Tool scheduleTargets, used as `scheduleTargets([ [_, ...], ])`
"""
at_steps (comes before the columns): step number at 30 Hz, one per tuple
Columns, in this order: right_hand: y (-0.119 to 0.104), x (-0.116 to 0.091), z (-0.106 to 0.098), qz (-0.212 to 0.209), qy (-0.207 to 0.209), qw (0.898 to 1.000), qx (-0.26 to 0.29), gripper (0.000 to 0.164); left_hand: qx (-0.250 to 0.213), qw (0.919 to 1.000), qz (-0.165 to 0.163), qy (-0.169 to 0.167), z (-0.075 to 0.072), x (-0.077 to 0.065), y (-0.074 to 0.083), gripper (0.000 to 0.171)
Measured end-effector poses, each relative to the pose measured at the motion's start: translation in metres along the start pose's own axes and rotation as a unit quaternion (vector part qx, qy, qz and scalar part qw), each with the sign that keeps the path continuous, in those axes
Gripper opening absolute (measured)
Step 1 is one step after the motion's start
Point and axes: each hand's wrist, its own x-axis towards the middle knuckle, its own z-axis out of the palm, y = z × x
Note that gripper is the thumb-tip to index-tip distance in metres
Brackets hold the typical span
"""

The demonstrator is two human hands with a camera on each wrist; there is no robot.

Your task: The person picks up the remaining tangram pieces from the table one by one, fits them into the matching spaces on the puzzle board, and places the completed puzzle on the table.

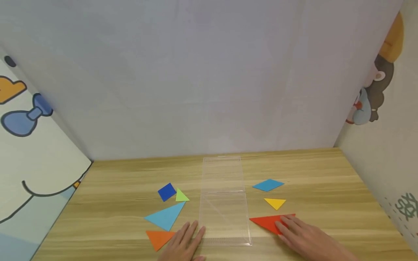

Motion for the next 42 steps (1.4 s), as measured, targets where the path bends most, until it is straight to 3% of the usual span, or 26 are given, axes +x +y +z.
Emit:
scheduleTargets([
  [2, -0.002, 0.001, 0.001, 0.006, 0.017, 1.0, 0.005, 0.085, 0.005, 1.0, 0.002, 0.005, 0.001, -0.001, 0.0, 0.065],
  [6, -0.008, 0.004, 0.004, 0.066, 0.046, 0.996, 0.032, 0.054, 0.006, 0.9999, 0.006, 0.006, 0.003, -0.002, 0.0, 0.066],
  [9, -0.011, 0.005, 0.005, 0.127, 0.053, 0.988, 0.066, 0.05, 0.004, 1.0, 0.006, 0.005, 0.005, -0.002, 0.001, 0.066],
  [13, -0.012, 0.003, 0.002, 0.152, 0.046, 0.982, 0.099, 0.064, -0.004, 1.0, -0.001, -0.005, 0.004, -0.002, 0.002, 0.066],
  [17, -0.011, 0.003, 0.001, 0.146, 0.05, 0.982, 0.104, 0.09, -0.026, 0.9987, -0.012, -0.042, 0.0, -0.002, 0.003, 0.066],
  [21, -0.01, 0.005, 0.0, 0.139, 0.07, 0.983, 0.096, 0.091, -0.031, 0.9981, -0.015, -0.051, -0.001, -0.002, 0.003, 0.066],
  [30, -0.012, 0.017, -0.011, 0.123, 0.073, 0.983, 0.112, 0.09, 0.01, 0.9996, -0.002, 0.025, 0.005, -0.002, 0.001, 0.065],
  [34, -0.013, 0.025, -0.015, 0.111, 0.093, 0.984, 0.105, 0.084, 0.01, 0.9995, -0.002, 0.03, 0.005, -0.002, 0.001, 0.065],
  [37, -0.014, 0.028, -0.014, 0.103, 0.116, 0.984, 0.092, 0.082, 0.001, 0.9999, -0.003, 0.016, 0.003, -0.002, 0.001, 0.064],
  [42, -0.014, 0.032, -0.012, 0.093, 0.148, 0.982, 0.077, 0.08, -0.041, 0.9982, -0.016, -0.042, -0.004, 0.0, 0.001, 0.064],
])
